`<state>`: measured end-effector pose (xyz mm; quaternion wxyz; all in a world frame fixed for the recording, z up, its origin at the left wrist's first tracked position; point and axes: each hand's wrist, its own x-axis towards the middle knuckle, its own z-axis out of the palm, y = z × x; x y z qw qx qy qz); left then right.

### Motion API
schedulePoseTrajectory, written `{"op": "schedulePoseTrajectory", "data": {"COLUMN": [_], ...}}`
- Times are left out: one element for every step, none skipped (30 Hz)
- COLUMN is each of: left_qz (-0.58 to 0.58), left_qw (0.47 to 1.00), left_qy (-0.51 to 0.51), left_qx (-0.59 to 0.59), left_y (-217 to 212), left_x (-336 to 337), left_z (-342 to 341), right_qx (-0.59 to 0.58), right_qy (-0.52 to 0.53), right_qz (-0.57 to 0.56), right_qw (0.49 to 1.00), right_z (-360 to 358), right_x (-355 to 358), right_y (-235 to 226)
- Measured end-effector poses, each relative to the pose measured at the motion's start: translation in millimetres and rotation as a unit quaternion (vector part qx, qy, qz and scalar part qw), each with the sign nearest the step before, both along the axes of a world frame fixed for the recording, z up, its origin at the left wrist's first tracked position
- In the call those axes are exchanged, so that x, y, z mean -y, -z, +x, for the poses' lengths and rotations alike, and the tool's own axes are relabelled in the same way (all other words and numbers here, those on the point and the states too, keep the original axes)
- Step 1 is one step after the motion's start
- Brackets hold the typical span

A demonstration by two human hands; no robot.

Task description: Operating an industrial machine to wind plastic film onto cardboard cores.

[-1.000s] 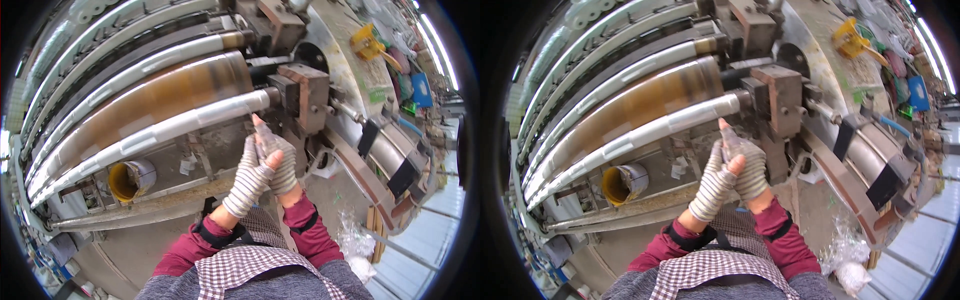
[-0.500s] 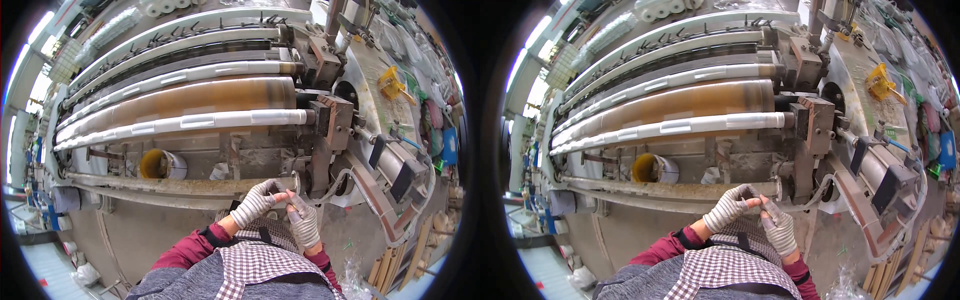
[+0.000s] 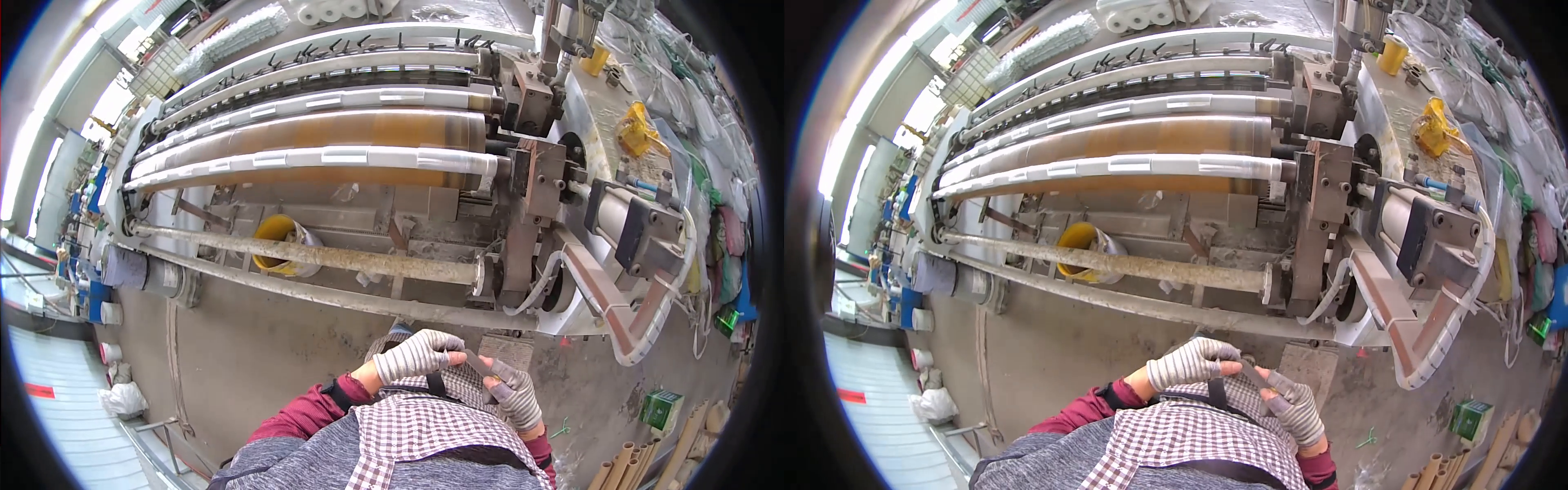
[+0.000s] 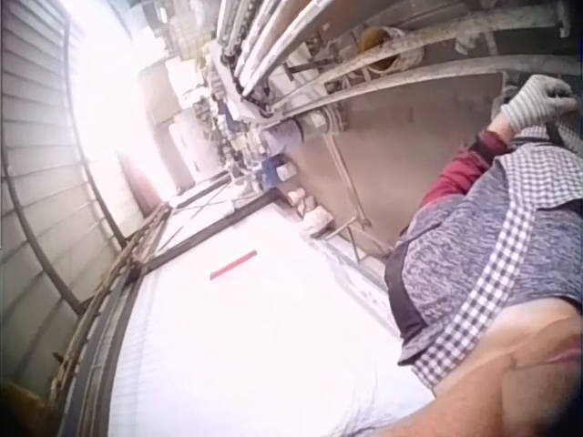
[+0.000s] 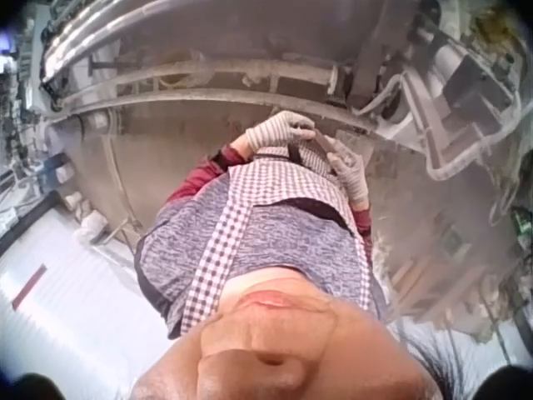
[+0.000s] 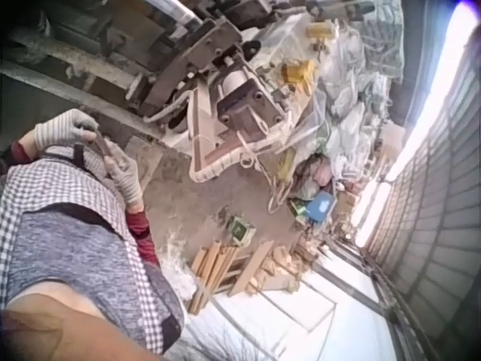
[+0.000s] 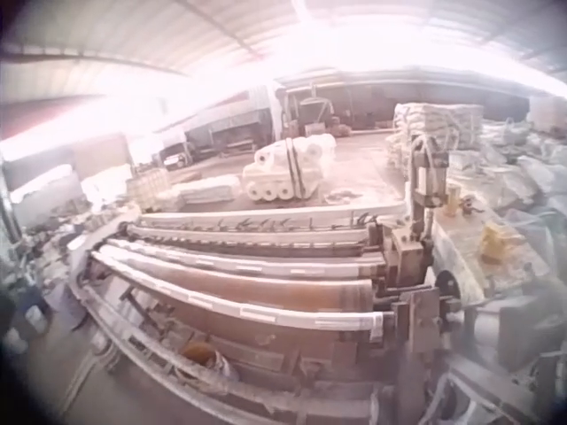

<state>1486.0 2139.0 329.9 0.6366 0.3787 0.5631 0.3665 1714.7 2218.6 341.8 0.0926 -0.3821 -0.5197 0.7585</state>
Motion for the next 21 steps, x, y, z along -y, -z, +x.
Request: {"op": "schedulePoseTrajectory", "data": {"left_qz": [0.027,0.026,0.042,0.058,0.068,0.067,0.061,0.053,0.052,0.024,-0.004,-0.031,-0.024,-0.026,-0.040,-0.054,-0.092,-0.090,-0.079,-0.067,-0.073], "left_qw": [0.999,0.999,0.998,0.995,0.993,0.993,0.992,0.989,0.980,0.971,0.969,0.965,0.962,0.961,0.959,0.957,0.954,0.956,0.961,0.965,0.966], "left_qy": [0.014,0.009,0.030,0.050,0.056,0.054,0.015,-0.025,-0.049,-0.071,-0.081,-0.091,-0.104,-0.109,-0.114,-0.121,-0.112,-0.099,-0.110,-0.121,-0.100], "left_qx": [-0.027,-0.029,-0.045,-0.060,-0.084,-0.084,-0.110,-0.136,-0.186,-0.226,-0.234,-0.242,-0.252,-0.253,-0.255,-0.258,-0.262,-0.262,-0.242,-0.222,-0.229], "left_y": [-1.0,0.6,3.7,5.4,5.2,7.2,10.1,12.4,12.2,17.0,18.4,17.2,18.4,16.6,11.3,3.4,-7.3,-2.9,-0.6,0.8,-1.1], "left_x": [4.3,8.0,11.6,14.5,18.0,21.8,28.9,36.8,45.2,54.8,63.2,68.2,74.9,78.0,80.2,81.2,77.0,80.4,81.1,81.0,81.1], "left_z": [6.6,13.7,21.0,27.2,33.0,34.9,34.1,32.1,29.2,28.2,26.9,26.2,28.5,32.5,37.2,39.8,44.2,47.0,49.9,51.0,49.8], "right_qx": [0.001,0.003,0.024,0.025,0.028,0.033,0.040,0.031,0.021,0.022,0.000,-0.023,-0.025,-0.005,0.013,0.010,0.022,0.032,0.007,0.002,0.010], "right_qy": [-0.017,-0.035,-0.037,-0.041,-0.048,-0.054,-0.049,-0.006,0.037,0.032,0.065,0.099,0.095,0.081,0.070,0.066,0.032,-0.004,0.005,0.004,0.003], "right_qz": [-0.014,-0.029,-0.045,-0.046,-0.056,-0.064,-0.048,-0.030,-0.011,-0.012,0.061,0.133,0.132,0.133,0.133,0.132,0.113,0.094,0.076,0.078,0.061], "right_qw": [1.000,0.999,0.998,0.998,0.997,0.996,0.997,0.999,0.999,0.999,0.996,0.986,0.986,0.988,0.989,0.989,0.993,0.995,0.997,0.997,0.998], "right_z": [9.3,18.0,26.3,32.9,38.5,45.6,58.6,71.9,84.7,96.9,107.6,112.2,109.9,105.3,100.7,91.9,80.4,66.7,56.4,45.9,36.5], "right_x": [0.2,-0.3,-1.2,-3.6,-7.0,-12.2,-21.9,-31.4,-42.4,-58.0,-75.2,-85.8,-88.9,-90.6,-91.0,-88.2,-81.9,-73.6,-63.4,-54.5,-45.5], "right_y": [0.8,1.4,1.8,-0.8,-5.0,-8.3,-7.6,-4.8,-2.2,0.4,3.0,4.5,7.0,12.2,17.2,21.3,24.7,27.4,31.8,32.4,31.6]}}
